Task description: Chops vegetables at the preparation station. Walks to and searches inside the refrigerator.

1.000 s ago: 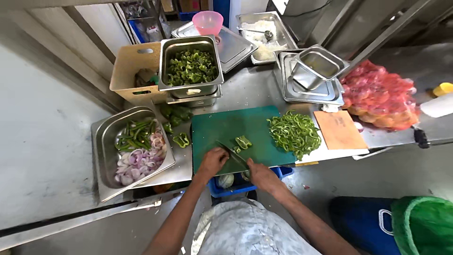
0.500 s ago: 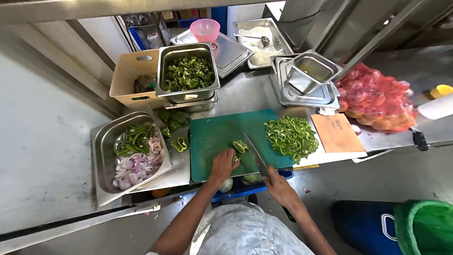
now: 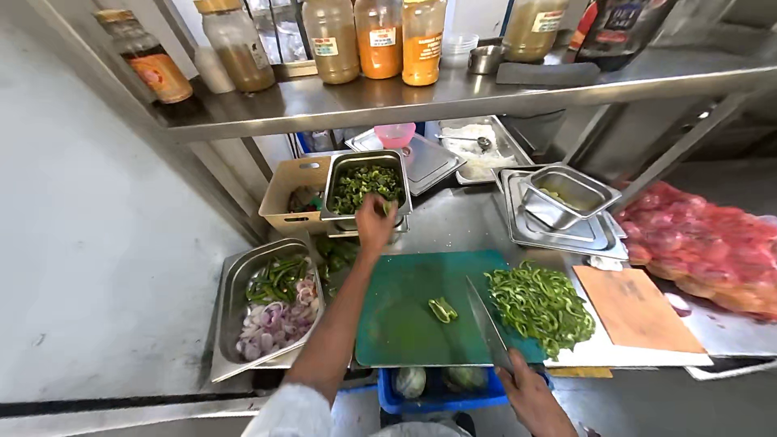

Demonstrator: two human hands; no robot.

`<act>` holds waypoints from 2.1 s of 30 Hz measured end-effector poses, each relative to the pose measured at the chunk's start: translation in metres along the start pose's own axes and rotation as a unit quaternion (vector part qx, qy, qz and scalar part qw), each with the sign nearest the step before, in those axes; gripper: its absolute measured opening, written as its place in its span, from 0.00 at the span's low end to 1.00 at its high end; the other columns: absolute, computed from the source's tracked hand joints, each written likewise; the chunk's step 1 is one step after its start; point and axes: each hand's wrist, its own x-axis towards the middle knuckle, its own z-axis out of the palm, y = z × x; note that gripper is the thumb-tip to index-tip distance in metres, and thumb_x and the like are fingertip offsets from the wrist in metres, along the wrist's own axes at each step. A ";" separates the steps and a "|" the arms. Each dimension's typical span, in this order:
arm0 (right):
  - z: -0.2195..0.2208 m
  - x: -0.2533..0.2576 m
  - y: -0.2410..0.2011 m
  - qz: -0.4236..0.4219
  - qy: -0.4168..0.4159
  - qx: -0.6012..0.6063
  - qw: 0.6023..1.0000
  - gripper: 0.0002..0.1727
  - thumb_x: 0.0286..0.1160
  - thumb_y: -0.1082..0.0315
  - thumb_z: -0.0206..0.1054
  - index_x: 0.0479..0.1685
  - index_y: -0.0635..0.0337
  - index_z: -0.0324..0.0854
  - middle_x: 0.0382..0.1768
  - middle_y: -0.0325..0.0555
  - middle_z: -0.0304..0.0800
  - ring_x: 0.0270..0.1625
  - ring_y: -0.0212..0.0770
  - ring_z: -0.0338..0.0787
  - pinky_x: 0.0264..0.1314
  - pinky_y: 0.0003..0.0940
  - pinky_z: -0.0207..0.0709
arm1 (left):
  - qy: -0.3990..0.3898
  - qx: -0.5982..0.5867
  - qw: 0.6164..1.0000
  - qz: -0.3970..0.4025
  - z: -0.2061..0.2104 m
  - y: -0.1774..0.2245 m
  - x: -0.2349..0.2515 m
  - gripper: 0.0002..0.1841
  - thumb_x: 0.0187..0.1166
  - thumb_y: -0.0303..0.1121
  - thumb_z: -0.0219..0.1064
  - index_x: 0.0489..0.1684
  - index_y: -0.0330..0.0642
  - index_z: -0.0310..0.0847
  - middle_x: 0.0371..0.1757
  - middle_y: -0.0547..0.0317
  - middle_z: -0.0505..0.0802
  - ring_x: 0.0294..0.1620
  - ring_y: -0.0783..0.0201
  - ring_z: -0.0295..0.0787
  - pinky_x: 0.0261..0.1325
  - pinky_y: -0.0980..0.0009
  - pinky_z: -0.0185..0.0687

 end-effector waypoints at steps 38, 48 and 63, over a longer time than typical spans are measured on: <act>0.034 0.020 -0.072 0.033 -0.130 -0.263 0.955 0.27 0.85 0.72 0.54 0.83 0.46 0.65 0.54 0.60 0.90 0.59 0.64 0.92 0.58 0.60 0.85 | -0.372 0.086 0.904 0.195 0.050 -0.075 -0.219 0.10 0.76 0.40 0.76 0.40 0.43 0.93 0.50 0.55 0.93 0.56 0.60 0.90 0.64 0.62 0.88; 0.034 0.005 -0.081 0.015 -0.171 -0.256 0.952 0.27 0.84 0.73 0.55 0.82 0.51 0.64 0.55 0.63 0.90 0.60 0.66 0.91 0.60 0.62 0.83 | -0.377 0.080 0.911 0.149 0.034 -0.081 -0.223 0.08 0.74 0.38 0.78 0.40 0.45 0.94 0.50 0.58 0.94 0.57 0.61 0.91 0.67 0.62 0.87; -0.014 -0.019 -0.044 0.047 -0.059 -0.002 0.997 0.34 0.85 0.62 0.61 0.91 0.51 0.59 0.60 0.64 0.89 0.62 0.62 0.91 0.64 0.64 0.83 | -0.295 0.188 0.931 0.102 0.082 -0.058 -0.246 0.30 0.77 0.61 0.69 0.68 0.49 0.88 0.68 0.44 0.90 0.72 0.43 0.85 0.73 0.44 0.81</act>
